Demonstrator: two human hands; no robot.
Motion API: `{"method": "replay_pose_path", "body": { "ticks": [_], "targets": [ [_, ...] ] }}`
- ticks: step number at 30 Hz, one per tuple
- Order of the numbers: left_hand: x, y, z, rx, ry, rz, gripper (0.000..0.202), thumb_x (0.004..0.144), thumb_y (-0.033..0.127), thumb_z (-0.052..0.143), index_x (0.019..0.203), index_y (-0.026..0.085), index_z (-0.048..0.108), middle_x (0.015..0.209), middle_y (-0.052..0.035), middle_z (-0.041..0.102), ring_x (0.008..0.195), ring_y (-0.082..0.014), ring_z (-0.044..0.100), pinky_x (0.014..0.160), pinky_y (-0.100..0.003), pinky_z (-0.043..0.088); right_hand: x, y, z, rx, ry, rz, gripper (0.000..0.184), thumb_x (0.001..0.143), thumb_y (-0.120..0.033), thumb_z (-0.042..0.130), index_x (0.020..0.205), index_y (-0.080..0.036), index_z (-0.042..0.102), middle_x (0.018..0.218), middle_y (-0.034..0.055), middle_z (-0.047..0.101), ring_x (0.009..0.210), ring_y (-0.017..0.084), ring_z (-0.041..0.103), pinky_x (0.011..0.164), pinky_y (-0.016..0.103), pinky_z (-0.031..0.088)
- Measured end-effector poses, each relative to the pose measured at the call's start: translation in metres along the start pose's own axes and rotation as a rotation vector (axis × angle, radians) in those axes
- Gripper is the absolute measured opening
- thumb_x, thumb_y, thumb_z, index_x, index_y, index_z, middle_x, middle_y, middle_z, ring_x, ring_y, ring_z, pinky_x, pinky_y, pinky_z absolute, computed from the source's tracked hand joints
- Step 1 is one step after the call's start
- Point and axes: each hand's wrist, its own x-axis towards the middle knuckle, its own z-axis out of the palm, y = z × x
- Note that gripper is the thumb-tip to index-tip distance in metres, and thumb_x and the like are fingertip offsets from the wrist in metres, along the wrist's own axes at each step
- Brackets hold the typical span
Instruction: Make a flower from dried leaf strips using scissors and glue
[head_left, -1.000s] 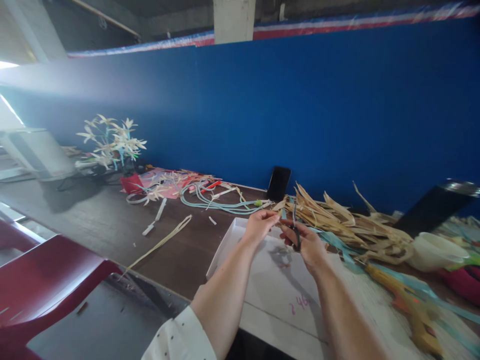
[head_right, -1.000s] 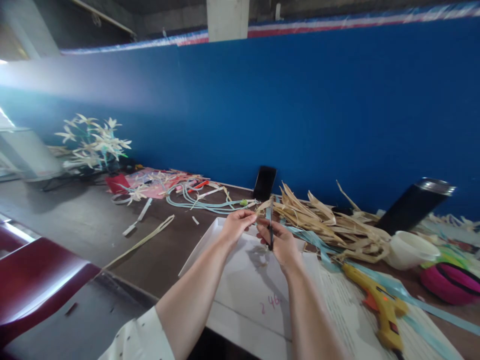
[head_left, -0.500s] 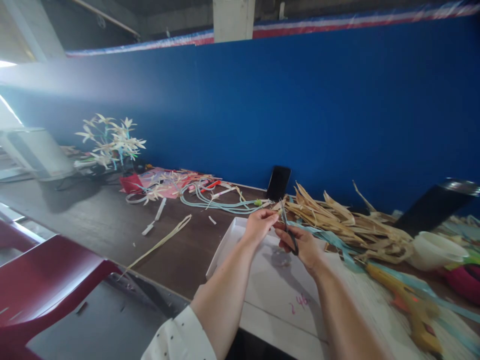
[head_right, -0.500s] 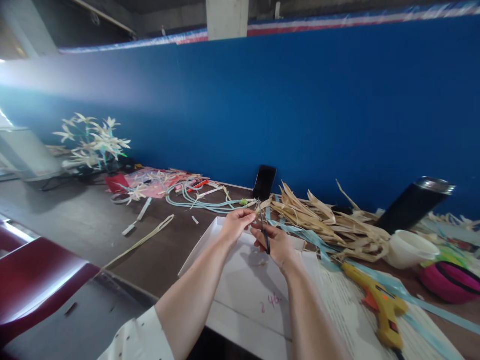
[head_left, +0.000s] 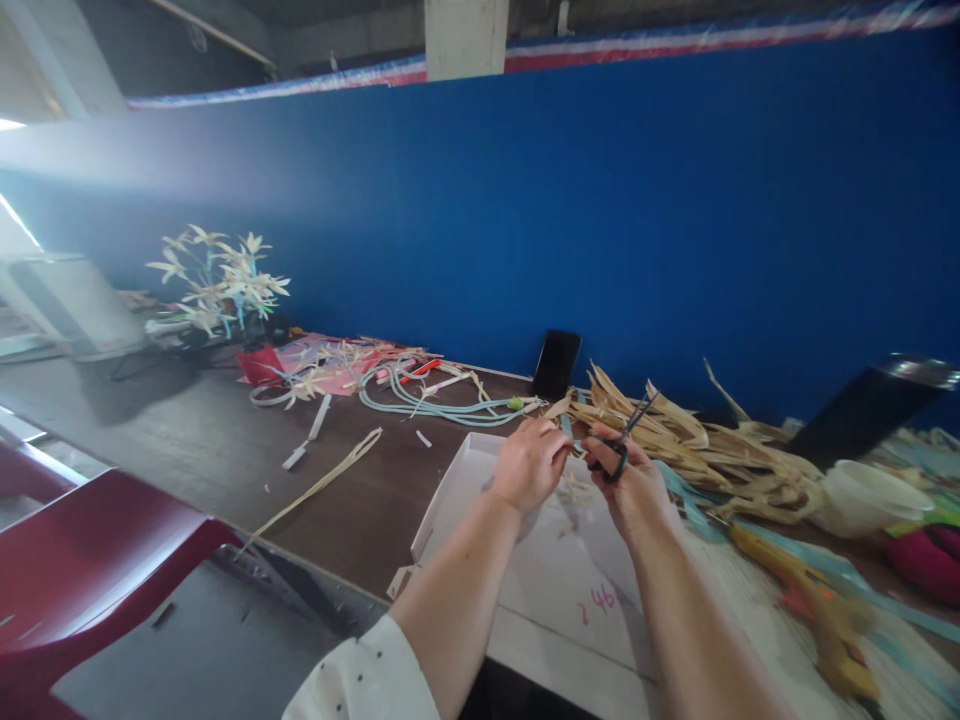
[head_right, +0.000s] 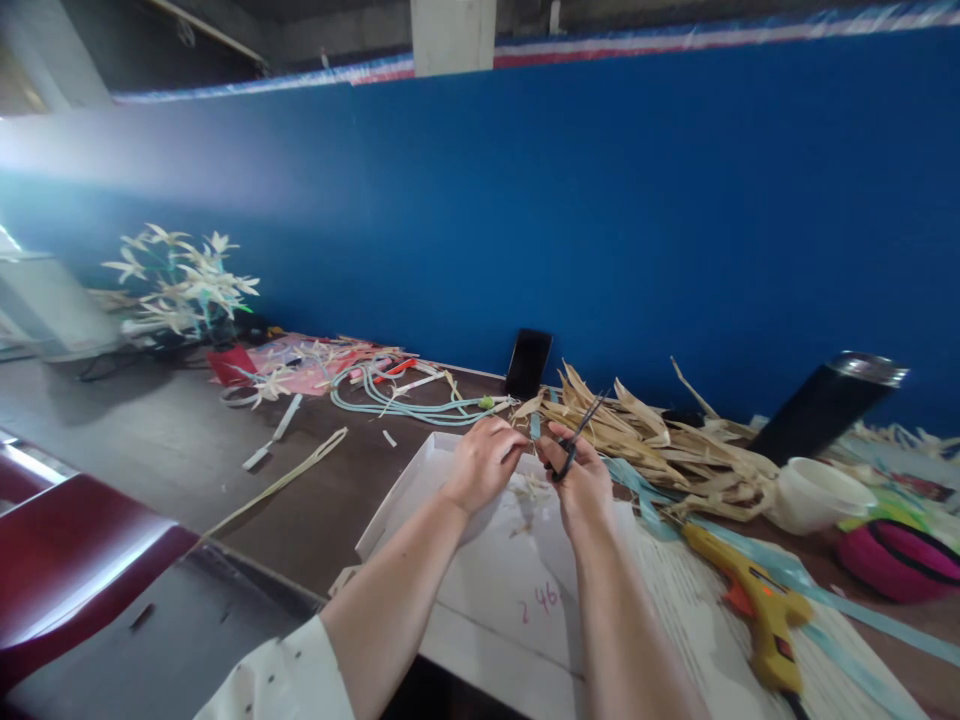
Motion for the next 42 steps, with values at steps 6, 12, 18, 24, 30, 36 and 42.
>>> {"method": "replay_pose_path", "body": {
  "ticks": [6, 12, 18, 24, 30, 36, 42],
  "targets": [
    [0.000, 0.001, -0.002, 0.083, -0.032, 0.076, 0.028, 0.088, 0.026, 0.038, 0.084, 0.019, 0.065, 0.083, -0.0069, 0.056, 0.085, -0.0163, 0.048, 0.075, -0.028, 0.041, -0.001, -0.001, 0.001, -0.034, 0.009, -0.008, 0.046, 0.053, -0.030, 0.078, 0.096, -0.020, 0.062, 0.061, -0.0015, 0.056, 0.056, 0.012, 0.049, 0.045, 0.022, 0.031],
    [0.000, 0.003, -0.001, 0.149, -0.071, 0.119, 0.028, 0.088, 0.023, 0.037, 0.083, 0.019, 0.064, 0.082, -0.0066, 0.055, 0.084, -0.0164, 0.046, 0.073, -0.027, 0.039, 0.002, 0.001, 0.001, -0.016, 0.029, 0.010, 0.047, 0.051, -0.029, 0.078, 0.094, -0.020, 0.063, 0.061, -0.0010, 0.057, 0.055, 0.011, 0.049, 0.044, 0.021, 0.029],
    [0.000, 0.007, -0.003, 0.178, -0.092, 0.136, 0.027, 0.088, 0.024, 0.037, 0.081, 0.019, 0.062, 0.081, -0.0058, 0.054, 0.084, -0.0163, 0.046, 0.073, -0.027, 0.039, 0.000, 0.001, 0.002, -0.047, 0.042, 0.001, 0.050, 0.047, -0.032, 0.079, 0.093, -0.021, 0.063, 0.059, -0.0025, 0.057, 0.054, 0.011, 0.049, 0.044, 0.021, 0.029],
    [0.000, 0.009, 0.001, 0.002, -0.046, 0.081, 0.023, 0.084, 0.032, 0.046, 0.079, 0.018, 0.064, 0.082, -0.0066, 0.057, 0.085, -0.0168, 0.049, 0.078, -0.029, 0.040, 0.001, 0.003, -0.002, -0.039, 0.046, -0.021, 0.052, 0.051, -0.028, 0.077, 0.100, -0.020, 0.062, 0.059, -0.0026, 0.056, 0.051, 0.009, 0.046, 0.044, 0.020, 0.029],
    [0.003, 0.008, 0.007, -0.443, -0.074, -0.424, 0.025, 0.077, 0.039, 0.054, 0.082, 0.017, 0.065, 0.079, -0.0034, 0.062, 0.071, -0.0121, 0.054, 0.067, -0.023, 0.042, 0.003, 0.004, -0.004, -0.108, 0.030, -0.093, 0.055, 0.053, -0.031, 0.075, 0.106, -0.019, 0.061, 0.061, -0.0020, 0.057, 0.050, 0.010, 0.047, 0.043, 0.020, 0.029],
    [0.006, 0.006, 0.011, -0.736, -0.226, -0.714, 0.025, 0.067, 0.037, 0.064, 0.076, 0.013, 0.064, 0.067, -0.0014, 0.063, 0.056, -0.0077, 0.049, 0.056, -0.021, 0.039, 0.000, 0.000, 0.002, -0.158, 0.009, -0.128, 0.054, 0.054, -0.031, 0.076, 0.105, -0.018, 0.061, 0.068, 0.0008, 0.061, 0.059, 0.012, 0.053, 0.048, 0.021, 0.034],
    [0.007, 0.001, 0.011, -0.758, -0.179, -0.760, 0.020, 0.064, 0.033, 0.064, 0.070, 0.013, 0.064, 0.063, -0.0011, 0.062, 0.052, -0.0065, 0.047, 0.050, -0.019, 0.036, 0.000, 0.002, 0.001, -0.215, 0.008, -0.154, 0.057, 0.058, -0.037, 0.074, 0.109, -0.019, 0.059, 0.076, 0.0024, 0.063, 0.061, 0.013, 0.053, 0.048, 0.021, 0.034]
  ]
}}
